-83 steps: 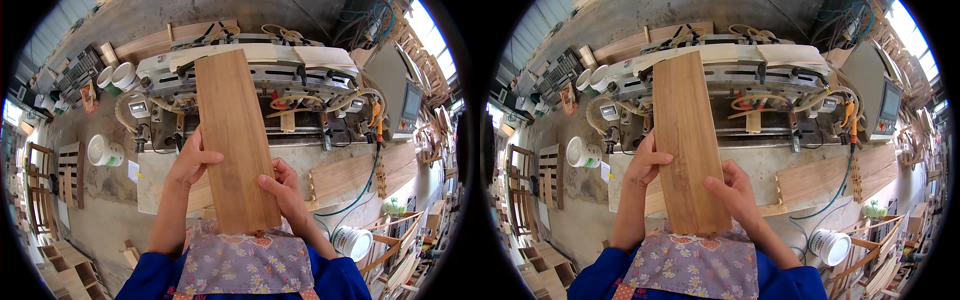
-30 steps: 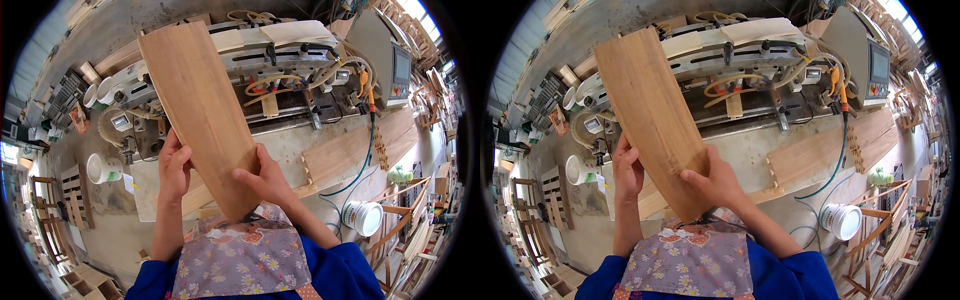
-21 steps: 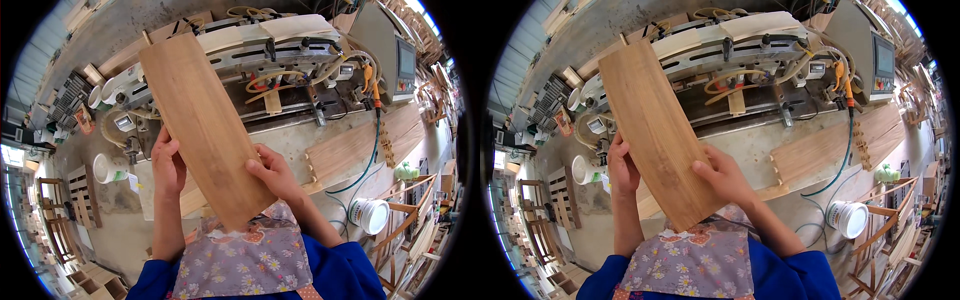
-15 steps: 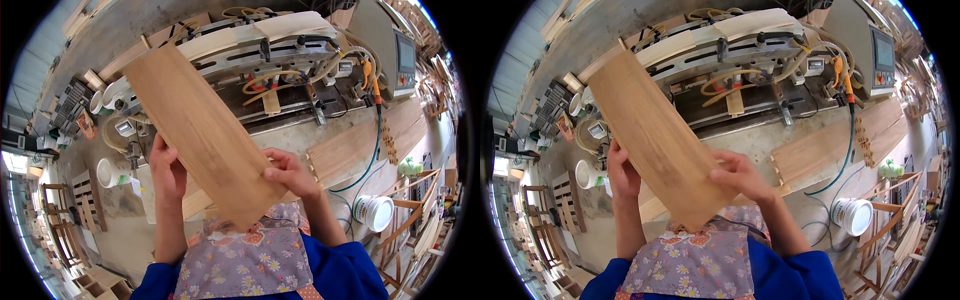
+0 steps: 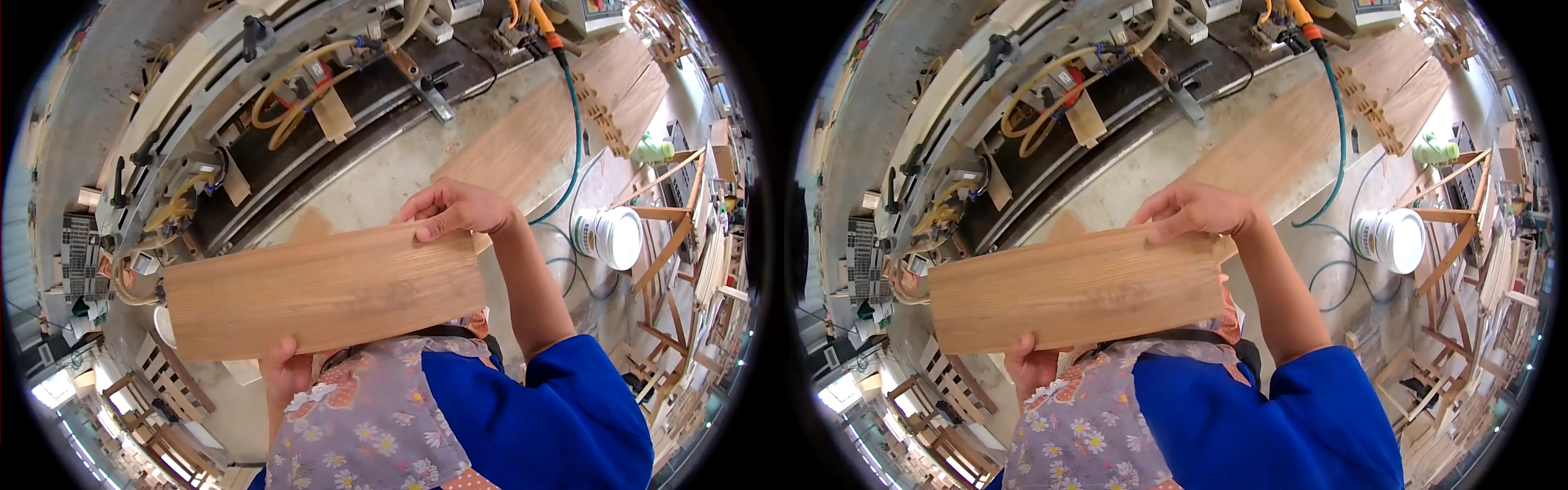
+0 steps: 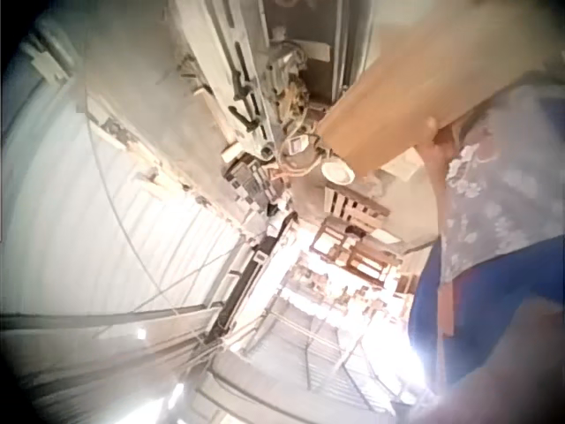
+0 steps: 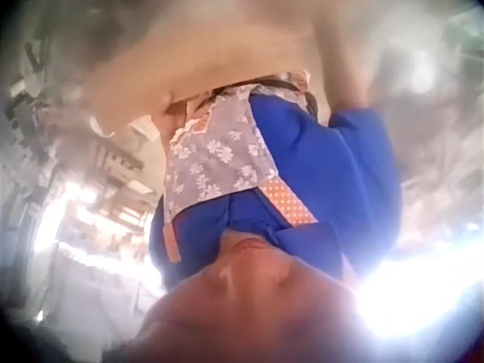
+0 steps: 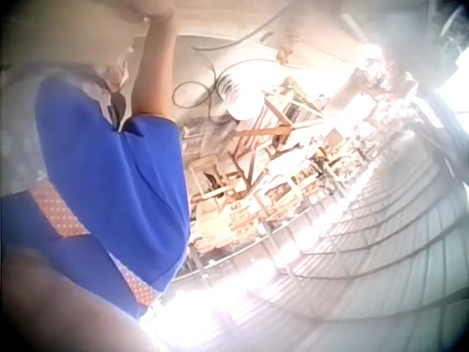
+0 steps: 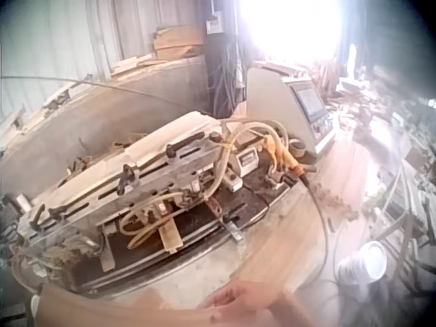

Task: The person picks up wood planks, inspects them, and feeds them one at a time into a woodworking machine.

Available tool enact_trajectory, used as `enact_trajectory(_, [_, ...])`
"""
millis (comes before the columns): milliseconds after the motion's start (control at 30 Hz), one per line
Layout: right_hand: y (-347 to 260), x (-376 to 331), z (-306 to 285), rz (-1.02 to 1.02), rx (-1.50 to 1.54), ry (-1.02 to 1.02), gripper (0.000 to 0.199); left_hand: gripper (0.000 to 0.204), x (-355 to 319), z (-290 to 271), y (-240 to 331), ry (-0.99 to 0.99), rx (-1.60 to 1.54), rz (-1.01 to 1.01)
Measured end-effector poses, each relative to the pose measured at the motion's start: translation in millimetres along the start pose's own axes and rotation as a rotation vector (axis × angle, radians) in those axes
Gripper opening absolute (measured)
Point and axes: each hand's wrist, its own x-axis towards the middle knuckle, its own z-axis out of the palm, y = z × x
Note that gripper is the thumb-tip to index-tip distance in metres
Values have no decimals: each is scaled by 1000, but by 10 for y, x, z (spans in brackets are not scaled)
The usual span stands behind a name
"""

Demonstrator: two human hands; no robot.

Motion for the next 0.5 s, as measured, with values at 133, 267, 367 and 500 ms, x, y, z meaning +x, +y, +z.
enact_trajectory(133, [209, 24, 16, -5, 191, 90, 32, 66, -52, 121, 27, -13, 64, 73])
enact_trajectory(267, [349, 121, -48, -32, 169, 80, 30, 64, -92, 130, 3, 144, 105, 183])
enact_trajectory(367, [289, 202, -6, -68, 89, 144, 38, 62, -10, -36, 30, 187, 178, 271])
enact_trajectory(500, [-105, 97, 201, -132, -754, 267, 77, 65, 5, 88, 164, 189, 52, 198])
